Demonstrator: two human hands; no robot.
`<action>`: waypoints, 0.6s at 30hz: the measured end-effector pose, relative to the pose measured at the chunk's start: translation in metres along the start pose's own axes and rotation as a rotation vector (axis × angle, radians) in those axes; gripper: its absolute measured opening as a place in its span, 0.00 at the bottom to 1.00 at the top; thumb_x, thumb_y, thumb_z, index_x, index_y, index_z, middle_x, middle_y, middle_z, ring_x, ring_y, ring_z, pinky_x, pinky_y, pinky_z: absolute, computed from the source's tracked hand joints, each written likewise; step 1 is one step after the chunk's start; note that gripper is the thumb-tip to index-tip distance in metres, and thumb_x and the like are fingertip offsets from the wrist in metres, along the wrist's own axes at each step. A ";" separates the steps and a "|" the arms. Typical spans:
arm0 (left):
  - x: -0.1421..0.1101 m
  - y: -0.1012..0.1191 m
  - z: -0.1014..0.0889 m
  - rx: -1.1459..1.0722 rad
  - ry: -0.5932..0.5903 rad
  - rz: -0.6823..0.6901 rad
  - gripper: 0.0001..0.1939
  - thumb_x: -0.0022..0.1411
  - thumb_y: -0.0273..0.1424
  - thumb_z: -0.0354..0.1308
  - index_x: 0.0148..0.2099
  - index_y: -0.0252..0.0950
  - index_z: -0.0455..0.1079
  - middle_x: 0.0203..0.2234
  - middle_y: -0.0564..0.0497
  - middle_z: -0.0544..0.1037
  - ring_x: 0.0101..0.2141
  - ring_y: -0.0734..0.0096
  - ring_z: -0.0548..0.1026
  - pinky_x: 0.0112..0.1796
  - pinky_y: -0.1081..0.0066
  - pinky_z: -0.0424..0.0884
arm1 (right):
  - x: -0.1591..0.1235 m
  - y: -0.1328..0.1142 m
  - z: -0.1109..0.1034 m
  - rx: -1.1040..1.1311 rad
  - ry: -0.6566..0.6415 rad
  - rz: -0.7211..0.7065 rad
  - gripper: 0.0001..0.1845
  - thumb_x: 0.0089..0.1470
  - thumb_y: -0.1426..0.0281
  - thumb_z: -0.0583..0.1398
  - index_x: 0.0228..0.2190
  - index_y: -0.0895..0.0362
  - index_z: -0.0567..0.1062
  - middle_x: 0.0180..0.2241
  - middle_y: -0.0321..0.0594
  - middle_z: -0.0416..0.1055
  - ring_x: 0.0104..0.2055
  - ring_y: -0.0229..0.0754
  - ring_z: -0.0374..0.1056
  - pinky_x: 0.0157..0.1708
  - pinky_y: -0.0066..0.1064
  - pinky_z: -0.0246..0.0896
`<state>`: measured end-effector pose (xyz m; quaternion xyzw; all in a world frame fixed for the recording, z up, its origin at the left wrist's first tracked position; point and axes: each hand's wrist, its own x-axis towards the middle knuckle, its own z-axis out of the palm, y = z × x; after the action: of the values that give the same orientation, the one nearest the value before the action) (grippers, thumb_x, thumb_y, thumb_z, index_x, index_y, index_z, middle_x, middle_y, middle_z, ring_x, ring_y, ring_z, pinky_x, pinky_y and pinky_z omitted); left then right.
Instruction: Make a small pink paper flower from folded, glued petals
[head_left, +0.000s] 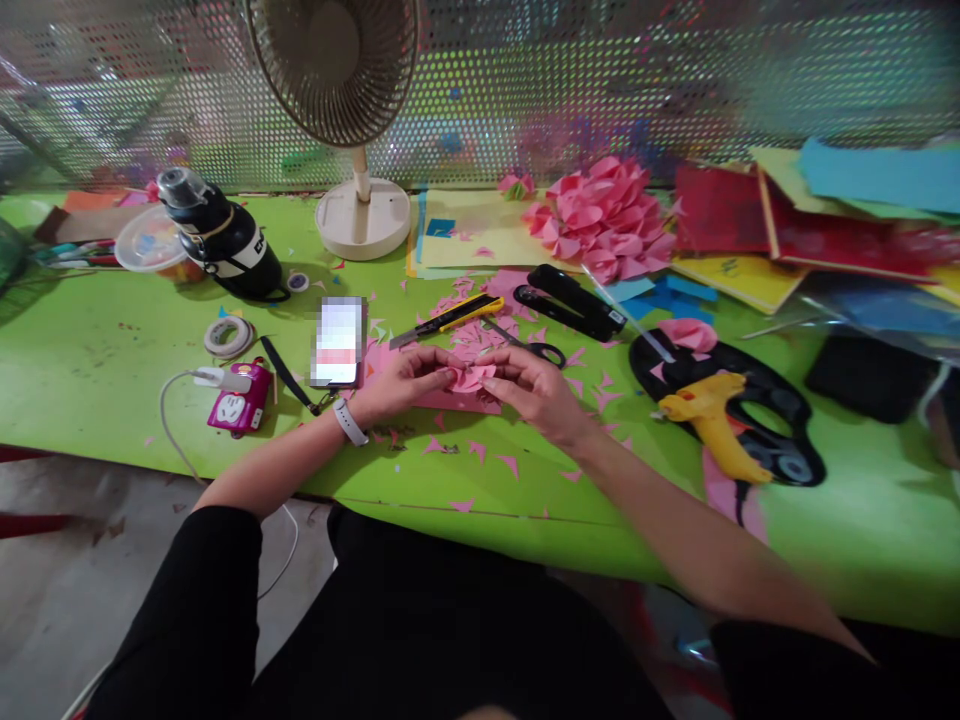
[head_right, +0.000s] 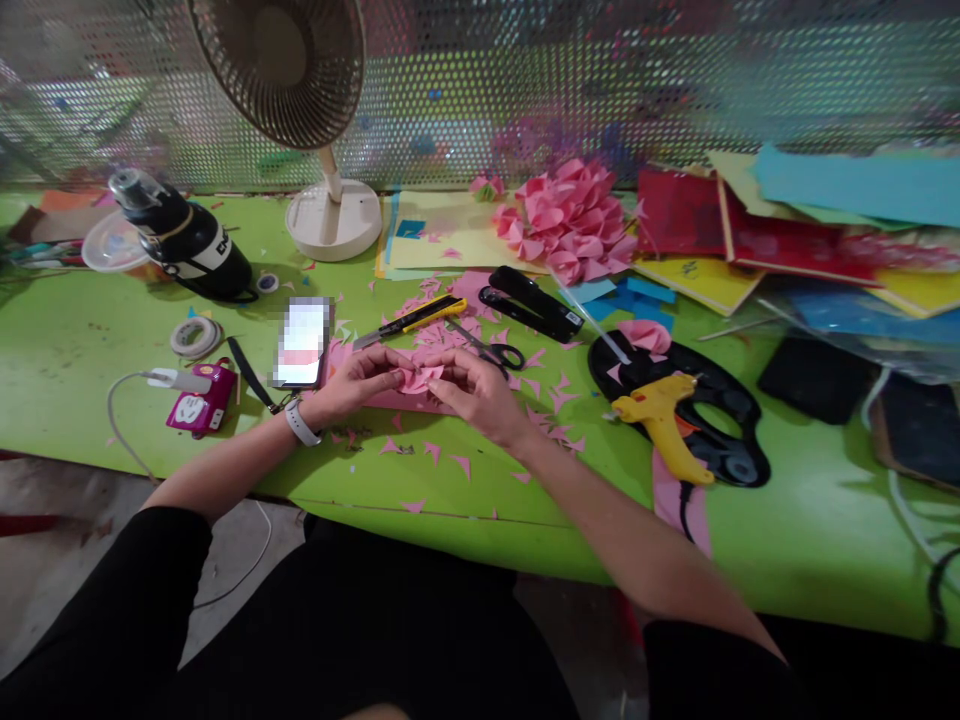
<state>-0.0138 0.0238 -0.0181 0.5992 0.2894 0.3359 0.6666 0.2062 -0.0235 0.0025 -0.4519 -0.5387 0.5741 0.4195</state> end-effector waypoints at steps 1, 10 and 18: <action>0.000 0.000 0.000 0.002 0.000 -0.003 0.16 0.61 0.39 0.67 0.46 0.32 0.76 0.36 0.48 0.78 0.35 0.75 0.75 0.39 0.71 0.70 | 0.000 -0.001 0.000 0.008 -0.004 0.003 0.14 0.52 0.65 0.67 0.41 0.54 0.77 0.39 0.42 0.79 0.37 0.42 0.76 0.36 0.34 0.77; 0.000 0.004 0.002 -0.006 -0.011 -0.009 0.16 0.61 0.39 0.67 0.43 0.32 0.77 0.35 0.48 0.78 0.35 0.75 0.74 0.40 0.71 0.70 | 0.000 -0.005 0.002 -0.046 0.000 -0.004 0.12 0.52 0.65 0.66 0.40 0.53 0.77 0.35 0.40 0.79 0.36 0.43 0.77 0.36 0.37 0.78; -0.002 0.003 0.002 0.003 -0.015 -0.001 0.15 0.61 0.38 0.67 0.45 0.32 0.76 0.36 0.48 0.77 0.35 0.76 0.74 0.40 0.72 0.71 | 0.001 0.004 0.000 -0.111 0.004 -0.027 0.14 0.53 0.64 0.65 0.42 0.54 0.76 0.38 0.42 0.79 0.36 0.43 0.76 0.35 0.36 0.76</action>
<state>-0.0133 0.0213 -0.0152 0.6026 0.2850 0.3309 0.6680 0.2059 -0.0231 -0.0015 -0.4685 -0.5749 0.5366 0.4026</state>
